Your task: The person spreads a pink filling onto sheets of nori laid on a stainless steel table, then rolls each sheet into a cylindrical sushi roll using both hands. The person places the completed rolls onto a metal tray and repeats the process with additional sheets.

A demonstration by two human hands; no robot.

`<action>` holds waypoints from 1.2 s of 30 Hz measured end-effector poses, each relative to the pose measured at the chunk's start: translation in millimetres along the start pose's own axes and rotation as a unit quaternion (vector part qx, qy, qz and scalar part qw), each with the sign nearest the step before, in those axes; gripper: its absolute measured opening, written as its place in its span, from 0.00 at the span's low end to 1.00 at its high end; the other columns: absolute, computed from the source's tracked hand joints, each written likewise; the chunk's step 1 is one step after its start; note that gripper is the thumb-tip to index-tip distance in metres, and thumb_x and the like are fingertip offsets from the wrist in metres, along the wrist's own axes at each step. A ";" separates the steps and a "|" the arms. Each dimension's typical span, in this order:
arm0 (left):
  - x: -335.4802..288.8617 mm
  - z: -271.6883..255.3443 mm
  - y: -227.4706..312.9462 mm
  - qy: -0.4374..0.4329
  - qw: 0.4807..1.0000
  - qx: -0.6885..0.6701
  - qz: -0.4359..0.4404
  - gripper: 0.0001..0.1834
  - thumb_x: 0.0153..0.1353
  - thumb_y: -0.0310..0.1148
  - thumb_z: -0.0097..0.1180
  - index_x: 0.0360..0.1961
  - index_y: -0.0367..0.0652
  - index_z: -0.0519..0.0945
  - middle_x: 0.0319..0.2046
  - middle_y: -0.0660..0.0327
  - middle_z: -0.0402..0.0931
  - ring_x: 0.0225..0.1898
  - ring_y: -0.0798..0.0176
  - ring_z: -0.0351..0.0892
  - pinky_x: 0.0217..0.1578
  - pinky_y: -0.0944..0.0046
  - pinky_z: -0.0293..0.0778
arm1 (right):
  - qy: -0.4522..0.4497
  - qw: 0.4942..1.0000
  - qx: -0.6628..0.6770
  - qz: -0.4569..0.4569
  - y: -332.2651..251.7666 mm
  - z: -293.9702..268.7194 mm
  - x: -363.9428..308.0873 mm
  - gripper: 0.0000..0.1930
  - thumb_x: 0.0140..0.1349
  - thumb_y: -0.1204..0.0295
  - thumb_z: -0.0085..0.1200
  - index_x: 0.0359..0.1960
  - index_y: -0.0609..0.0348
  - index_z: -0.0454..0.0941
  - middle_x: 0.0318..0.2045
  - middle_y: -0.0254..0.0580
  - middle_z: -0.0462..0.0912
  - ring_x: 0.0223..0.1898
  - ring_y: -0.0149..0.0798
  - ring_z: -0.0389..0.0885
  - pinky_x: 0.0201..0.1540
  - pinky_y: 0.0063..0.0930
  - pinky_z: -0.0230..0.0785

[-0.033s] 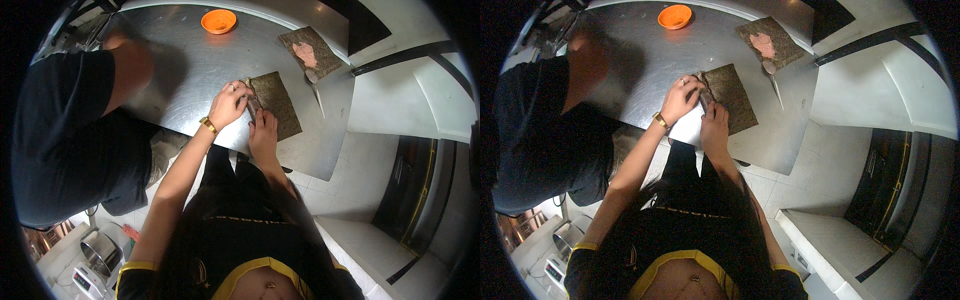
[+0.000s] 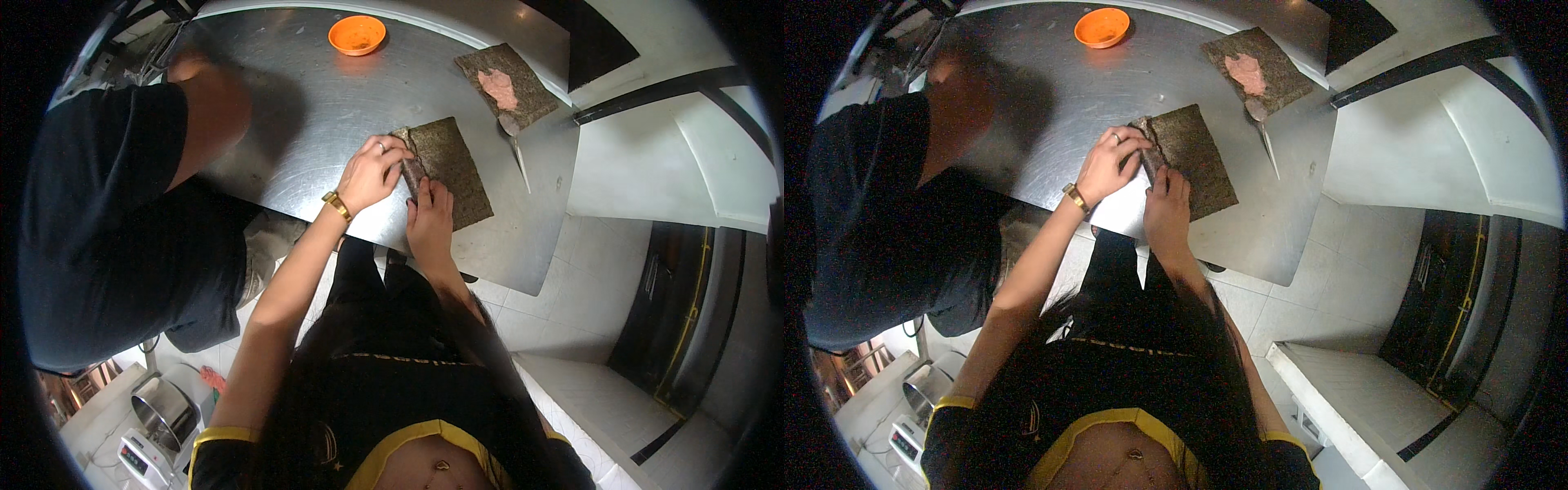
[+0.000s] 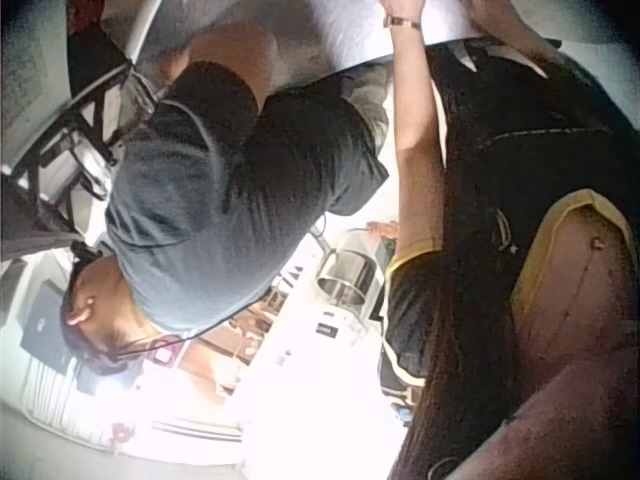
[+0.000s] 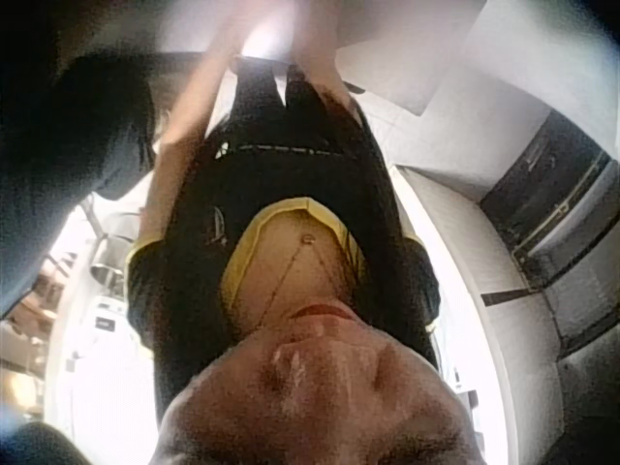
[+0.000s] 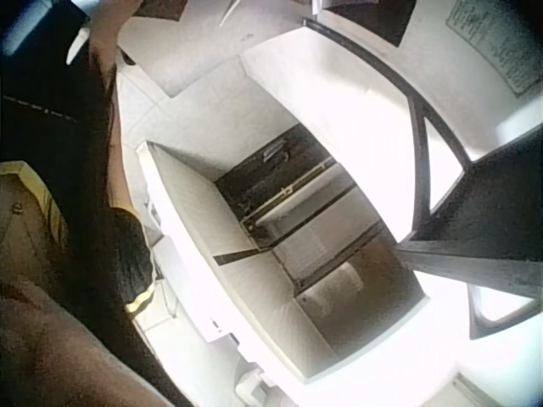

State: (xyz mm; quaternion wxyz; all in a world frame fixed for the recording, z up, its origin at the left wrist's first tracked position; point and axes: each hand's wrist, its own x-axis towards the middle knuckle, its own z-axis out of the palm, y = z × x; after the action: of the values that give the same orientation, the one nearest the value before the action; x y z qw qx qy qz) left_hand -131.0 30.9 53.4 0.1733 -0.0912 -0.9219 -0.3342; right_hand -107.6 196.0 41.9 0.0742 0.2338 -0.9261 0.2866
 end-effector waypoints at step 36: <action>-5.1 -36.3 21.2 -0.288 0.934 0.193 0.087 0.16 0.50 0.38 0.62 0.40 0.44 0.79 0.38 0.59 0.78 0.42 0.56 0.78 0.47 0.58 0.69 | -0.102 0.986 -0.035 -0.125 26.7 -10.9 13.7 0.17 0.48 0.75 0.57 0.42 0.62 0.76 0.38 0.41 0.74 0.43 0.45 0.75 0.44 0.36 0.72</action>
State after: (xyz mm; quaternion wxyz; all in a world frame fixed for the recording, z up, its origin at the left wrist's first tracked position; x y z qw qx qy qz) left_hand -111.0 23.2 89.9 -0.0568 -0.2279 -0.9676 -0.0929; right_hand -132.3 216.2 41.4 0.0224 0.3730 -0.9019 0.2168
